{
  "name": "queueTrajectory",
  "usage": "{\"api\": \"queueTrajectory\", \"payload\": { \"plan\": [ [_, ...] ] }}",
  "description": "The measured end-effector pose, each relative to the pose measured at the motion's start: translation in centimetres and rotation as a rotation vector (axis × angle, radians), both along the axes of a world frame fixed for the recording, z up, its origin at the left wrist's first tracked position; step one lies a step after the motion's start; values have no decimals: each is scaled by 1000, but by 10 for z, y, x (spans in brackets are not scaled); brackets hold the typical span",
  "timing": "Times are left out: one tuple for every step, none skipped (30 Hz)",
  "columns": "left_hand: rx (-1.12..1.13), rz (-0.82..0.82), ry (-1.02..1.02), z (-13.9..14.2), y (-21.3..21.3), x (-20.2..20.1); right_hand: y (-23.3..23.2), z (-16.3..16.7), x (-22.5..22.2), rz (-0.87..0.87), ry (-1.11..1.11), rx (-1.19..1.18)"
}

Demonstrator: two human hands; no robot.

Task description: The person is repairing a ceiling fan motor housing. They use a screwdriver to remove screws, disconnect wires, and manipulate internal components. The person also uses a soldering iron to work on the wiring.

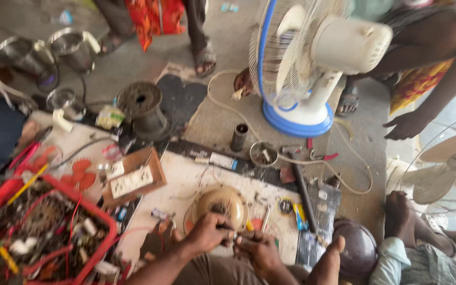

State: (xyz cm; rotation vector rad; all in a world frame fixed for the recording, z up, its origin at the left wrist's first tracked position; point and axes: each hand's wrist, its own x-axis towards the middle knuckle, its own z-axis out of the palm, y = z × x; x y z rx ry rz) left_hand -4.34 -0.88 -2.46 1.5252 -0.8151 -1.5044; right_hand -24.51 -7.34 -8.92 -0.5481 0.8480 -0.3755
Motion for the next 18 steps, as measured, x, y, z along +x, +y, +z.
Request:
{"api": "queueTrajectory", "payload": {
  "plan": [
    [9, 26, 16, -5, -5, 5, -3, -2, 7, -15, -20, -14],
    [29, 54, 43, -10, -5, 6, -3, -3, 10, -27, -27, -17],
    [53, 82, 75, -15, -7, 7, -5, -4, 12, -39, -29, -17],
    [63, 129, 108, -19, -10, 10, -10, -3, 16, -26, -19, -32],
    [70, 175, 139, -22, -13, 12, -16, -1, 18, -16, -13, -49],
    [80, 220, 170, -24, -16, 13, -22, 1, 18, -7, -4, -65],
    [50, 257, 146, -27, -17, 14, -30, 3, 18, 17, -50, -90],
    [20, 298, 120, -29, -16, 14, -39, 5, 17, 43, -97, -116],
    [-10, 340, 94, -32, -15, 14, -49, 7, 17, 72, -145, -141],
    [31, 400, 43, -35, -13, 17, -63, 7, 18, 71, -10, -213],
    [76, 464, -8, -39, -7, 20, -78, 5, 20, 73, 127, -280],
    [127, 527, -58, -44, -2, 23, -91, 2, 22, 74, 267, -340],
    [108, 616, 2, -50, 4, 27, -106, -3, 26, -16, 285, -304],
    [101, 709, 49, -57, 10, 31, -122, -8, 33, -102, 303, -266],
    [131, 781, 62, -65, 15, 36, -137, -15, 40, -221, 262, -190],
    [166, 842, 65, -74, 19, 39, -149, -21, 46, -336, 226, -111],
    [201, 892, 66, -82, 21, 43, -160, -27, 52, -364, 243, -111],
    [235, 932, 68, -89, 23, 46, -172, -31, 60, -396, 253, -118]
  ]
}}
